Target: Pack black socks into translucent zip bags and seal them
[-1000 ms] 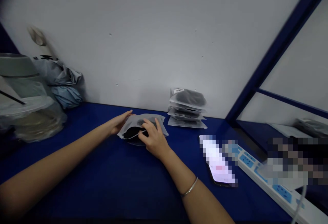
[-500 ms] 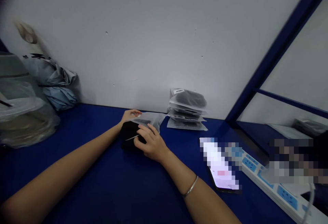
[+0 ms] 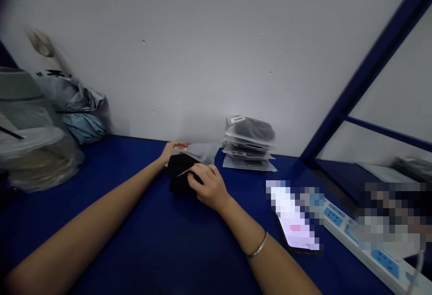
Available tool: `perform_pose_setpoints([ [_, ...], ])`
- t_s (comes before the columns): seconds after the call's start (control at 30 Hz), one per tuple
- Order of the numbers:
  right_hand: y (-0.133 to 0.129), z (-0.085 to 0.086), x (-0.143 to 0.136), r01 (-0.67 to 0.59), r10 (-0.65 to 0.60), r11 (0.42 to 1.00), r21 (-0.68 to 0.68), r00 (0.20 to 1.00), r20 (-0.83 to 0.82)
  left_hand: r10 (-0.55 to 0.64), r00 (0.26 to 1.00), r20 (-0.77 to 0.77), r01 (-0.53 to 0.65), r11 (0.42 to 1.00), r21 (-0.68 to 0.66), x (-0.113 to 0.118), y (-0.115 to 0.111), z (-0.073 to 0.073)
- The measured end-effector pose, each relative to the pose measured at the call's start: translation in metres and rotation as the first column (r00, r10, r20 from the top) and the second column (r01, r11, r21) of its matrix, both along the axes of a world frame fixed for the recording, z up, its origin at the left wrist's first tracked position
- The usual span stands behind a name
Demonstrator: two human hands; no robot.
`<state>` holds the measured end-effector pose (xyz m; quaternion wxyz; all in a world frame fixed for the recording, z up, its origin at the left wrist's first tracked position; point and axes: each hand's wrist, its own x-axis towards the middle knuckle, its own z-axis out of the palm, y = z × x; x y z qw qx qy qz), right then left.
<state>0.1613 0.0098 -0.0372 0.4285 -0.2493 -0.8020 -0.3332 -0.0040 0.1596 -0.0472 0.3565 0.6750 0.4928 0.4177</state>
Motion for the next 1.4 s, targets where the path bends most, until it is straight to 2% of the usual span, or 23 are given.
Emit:
perform_pose_setpoints([
  [0.13,0.002,-0.002,0.005,0.091,-0.096,0.995,-0.043,0.989,-0.112,0.006,1.0,-0.02,-0.004,0.993,0.118,-0.007,-0.01,0.014],
  [0.23,0.003,-0.003,0.006,0.095,-0.116,0.986,-0.139,0.981,-0.153,0.014,0.999,-0.049,-0.003,0.973,0.231,-0.011,-0.023,0.039],
  [0.27,0.004,-0.004,0.006,0.09,-0.117,0.981,-0.172,0.98,-0.158,-0.021,0.996,-0.084,0.043,0.964,0.262,-0.011,-0.029,0.049],
  [0.3,0.004,-0.005,0.006,0.084,-0.118,0.976,-0.202,0.98,-0.162,-0.15,0.964,-0.221,0.211,0.934,0.288,-0.01,-0.036,0.06],
  [0.33,0.005,-0.005,0.007,0.079,-0.118,0.971,-0.227,0.979,-0.163,-0.28,0.896,-0.344,0.38,0.885,0.27,-0.009,-0.044,0.07],
  [0.37,0.005,-0.006,0.007,0.075,-0.118,0.966,-0.248,0.979,-0.164,-0.363,0.821,-0.441,0.493,0.84,0.227,-0.007,-0.052,0.08],
  [0.4,0.005,-0.007,0.007,0.072,-0.119,0.962,-0.265,0.979,-0.165,-0.374,0.771,-0.515,0.536,0.818,0.207,-0.005,-0.061,0.09],
  [0.47,0.006,-0.008,0.008,0.069,-0.123,0.954,-0.291,0.978,-0.17,-0.298,0.686,-0.664,0.575,0.781,0.244,0.0,-0.079,0.105],
  [0.57,0.006,-0.009,0.008,0.067,-0.127,0.944,-0.324,0.977,-0.169,-0.105,0.553,-0.827,0.551,0.791,0.268,0.007,-0.102,0.117],
  [0.63,0.005,-0.008,0.008,0.064,-0.121,0.939,-0.338,0.981,-0.149,-0.021,0.452,-0.892,0.528,0.812,0.248,0.01,-0.111,0.12],
  [0.7,0.005,-0.008,0.007,0.056,-0.105,0.936,-0.347,0.987,-0.125,-0.007,0.386,-0.923,0.514,0.832,0.209,0.011,-0.115,0.119],
  [0.87,0.003,-0.006,0.004,0.032,-0.07,0.935,-0.354,0.993,-0.094,-0.059,0.345,-0.937,0.487,0.864,0.125,0.014,-0.117,0.116],
  [0.97,0.004,-0.007,0.003,0.036,-0.067,0.94,-0.338,0.995,-0.08,0.006,0.33,-0.944,0.417,0.896,0.151,0.019,-0.121,0.115],
  [1.1,0.006,-0.009,0.006,0.032,-0.081,0.934,-0.357,0.989,-0.123,0.055,0.27,-0.961,0.318,0.937,0.142,0.022,-0.125,0.112],
  [1.17,0.007,-0.01,0.008,0.032,-0.103,0.922,-0.386,0.981,-0.165,0.052,0.289,-0.956,0.304,0.942,0.143,0.019,-0.122,0.11],
  [1.23,0.008,-0.011,0.01,0.03,-0.111,0.913,-0.408,0.978,-0.178,0.048,0.344,-0.938,0.314,0.935,0.163,0.014,-0.116,0.109],
  [1.4,0.007,-0.01,0.011,-0.01,-0.064,0.912,-0.411,0.984,-0.167,0.01,0.436,-0.9,0.309,0.938,0.16,-0.001,-0.093,0.103],
])
